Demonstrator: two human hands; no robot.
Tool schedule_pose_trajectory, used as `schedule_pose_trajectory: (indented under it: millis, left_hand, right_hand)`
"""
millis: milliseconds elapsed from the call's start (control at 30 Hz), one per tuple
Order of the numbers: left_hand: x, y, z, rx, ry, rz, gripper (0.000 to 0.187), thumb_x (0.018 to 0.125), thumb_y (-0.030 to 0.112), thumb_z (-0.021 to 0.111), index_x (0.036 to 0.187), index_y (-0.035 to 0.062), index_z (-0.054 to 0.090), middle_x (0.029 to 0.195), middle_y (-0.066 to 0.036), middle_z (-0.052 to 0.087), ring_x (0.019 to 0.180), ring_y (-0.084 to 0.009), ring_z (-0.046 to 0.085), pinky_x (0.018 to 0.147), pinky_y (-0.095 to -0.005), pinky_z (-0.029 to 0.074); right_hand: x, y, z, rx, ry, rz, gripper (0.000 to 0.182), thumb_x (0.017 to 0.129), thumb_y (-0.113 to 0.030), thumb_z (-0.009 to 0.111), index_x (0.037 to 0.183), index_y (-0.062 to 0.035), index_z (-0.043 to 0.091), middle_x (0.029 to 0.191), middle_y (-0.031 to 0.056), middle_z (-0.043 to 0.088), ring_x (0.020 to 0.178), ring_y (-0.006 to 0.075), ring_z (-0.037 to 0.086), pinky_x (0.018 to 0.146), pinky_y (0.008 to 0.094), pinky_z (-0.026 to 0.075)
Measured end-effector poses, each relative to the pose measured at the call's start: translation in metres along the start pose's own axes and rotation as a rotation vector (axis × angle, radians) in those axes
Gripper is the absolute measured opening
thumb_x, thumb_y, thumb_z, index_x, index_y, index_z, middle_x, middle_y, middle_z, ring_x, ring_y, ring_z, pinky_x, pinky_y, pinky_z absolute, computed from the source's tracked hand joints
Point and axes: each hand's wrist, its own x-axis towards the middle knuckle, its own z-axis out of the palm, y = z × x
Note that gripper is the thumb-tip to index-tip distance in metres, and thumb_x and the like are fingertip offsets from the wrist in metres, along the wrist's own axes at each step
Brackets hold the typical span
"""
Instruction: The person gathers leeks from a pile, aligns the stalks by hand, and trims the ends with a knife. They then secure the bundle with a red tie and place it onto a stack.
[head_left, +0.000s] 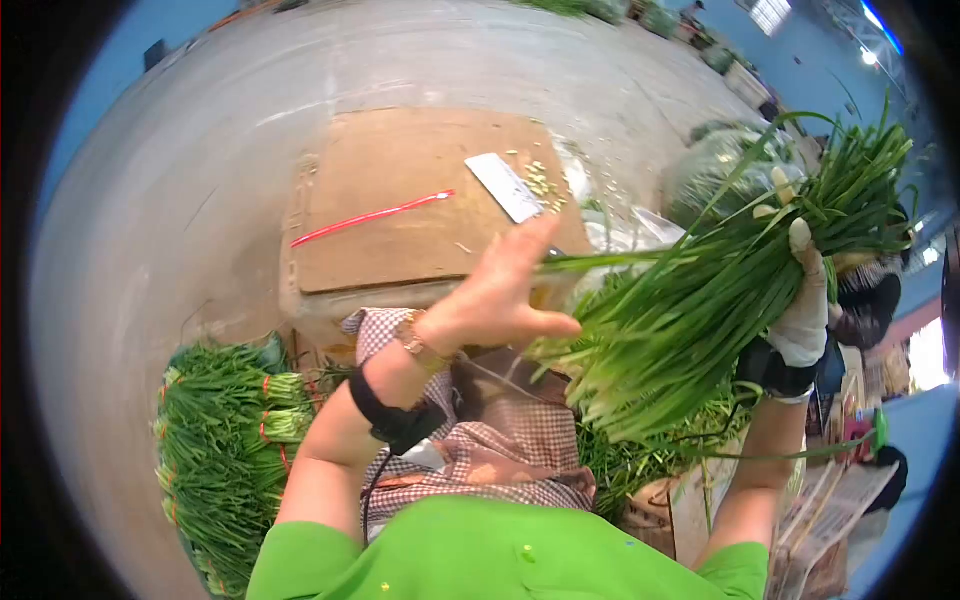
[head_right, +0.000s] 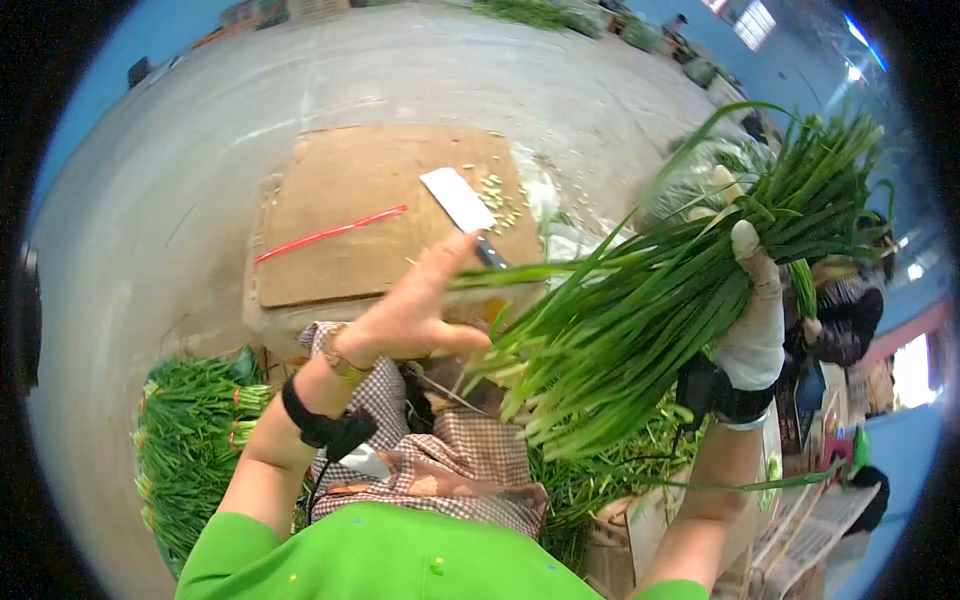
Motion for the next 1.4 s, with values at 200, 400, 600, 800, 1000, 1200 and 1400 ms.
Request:
schedule_pose_trajectory:
  millis: [200, 400, 600, 800, 1000, 1200, 1400]
  left_hand:
    - [-0.062, -0.022, 0.015, -1.146, -0.262, -0.336, 0.109, 0.067, 0.044, 0.074, 0.140, 0.0011, 0.006, 0.144, -0.012, 0.018, 0.131, -0.0192, 0.020, 0.106, -0.0337, 0.020]
    - [-0.119, -0.066, 0.052, -1.505, 0.108, -0.867, 0.063, 0.078, 0.040, 0.066, 0.124, 0.0029, 0.042, 0.116, -0.007, 0.053, 0.104, -0.0151, 0.051, 0.085, -0.0309, 0.046]
    - [-0.130, -0.084, 0.055, -1.623, 0.380, -0.841, 0.047, 0.083, 0.026, 0.062, 0.118, 0.0010, 0.045, 0.107, -0.008, 0.057, 0.095, -0.0172, 0.057, 0.081, -0.0310, 0.048]
    - [-0.146, -0.092, 0.062, -1.734, 0.529, -0.852, 0.039, 0.093, 0.030, 0.044, 0.121, 0.0026, 0.044, 0.109, -0.011, 0.057, 0.095, -0.0207, 0.058, 0.083, -0.0340, 0.049]
    - [-0.135, -0.084, 0.052, -1.815, 0.599, -0.851, 0.044, 0.096, 0.037, 0.030, 0.119, 0.0044, 0.046, 0.110, -0.011, 0.057, 0.097, -0.0225, 0.057, 0.086, -0.0381, 0.046]
    - [-0.136, -0.084, 0.041, -1.663, 0.487, -1.015, 0.044, 0.095, 0.040, 0.031, 0.114, 0.0052, 0.050, 0.103, -0.010, 0.060, 0.092, -0.0223, 0.059, 0.081, -0.0364, 0.049]
    - [-0.138, -0.091, 0.044, -1.761, 0.534, -0.875, 0.042, 0.094, 0.037, 0.037, 0.119, 0.0046, 0.046, 0.103, -0.010, 0.059, 0.089, -0.0203, 0.059, 0.080, -0.0351, 0.050]
  right_hand:
    - [0.068, 0.056, 0.080, 0.081, -0.236, 0.346, 0.029, 0.086, -0.015, 0.052, 0.110, 0.0005, 0.053, 0.093, 0.0113, 0.062, 0.086, 0.0207, 0.062, 0.077, 0.0337, 0.051]
    - [0.207, 0.203, 0.077, -0.634, -0.457, 0.371, 0.050, 0.082, -0.040, 0.059, 0.114, -0.0016, 0.052, 0.105, 0.0127, 0.060, 0.097, 0.0184, 0.057, 0.084, 0.0289, 0.045]
    - [0.287, 0.160, -0.002, -0.951, -0.121, 0.046, 0.058, 0.082, -0.028, 0.063, 0.131, -0.0052, 0.040, 0.085, -0.0021, 0.054, 0.070, 0.0081, 0.045, 0.072, 0.0221, 0.040]
    - [0.149, 0.086, 0.062, -0.831, -0.049, -0.093, 0.030, 0.091, -0.016, 0.044, 0.118, -0.0047, 0.053, 0.090, 0.0081, 0.065, 0.076, 0.0110, 0.058, 0.072, 0.0214, 0.045]
    - [0.024, 0.202, 0.101, -0.785, -0.568, 0.348, 0.020, 0.087, -0.022, 0.055, 0.094, -0.0056, 0.063, 0.082, 0.0092, 0.065, 0.056, 0.0135, 0.060, 0.047, 0.0266, 0.046]
    - [0.003, 0.256, 0.144, -1.582, -0.870, -0.559, 0.018, 0.078, -0.018, 0.057, 0.095, -0.0142, 0.063, 0.061, 0.0047, 0.055, 0.052, 0.0229, 0.057, 0.044, 0.0332, 0.045]
    - [0.027, 0.204, 0.128, -0.174, -0.463, 0.498, 0.019, 0.087, -0.017, 0.055, 0.097, -0.0019, 0.062, 0.079, 0.0034, 0.064, 0.055, 0.0066, 0.054, 0.049, 0.0163, 0.042]
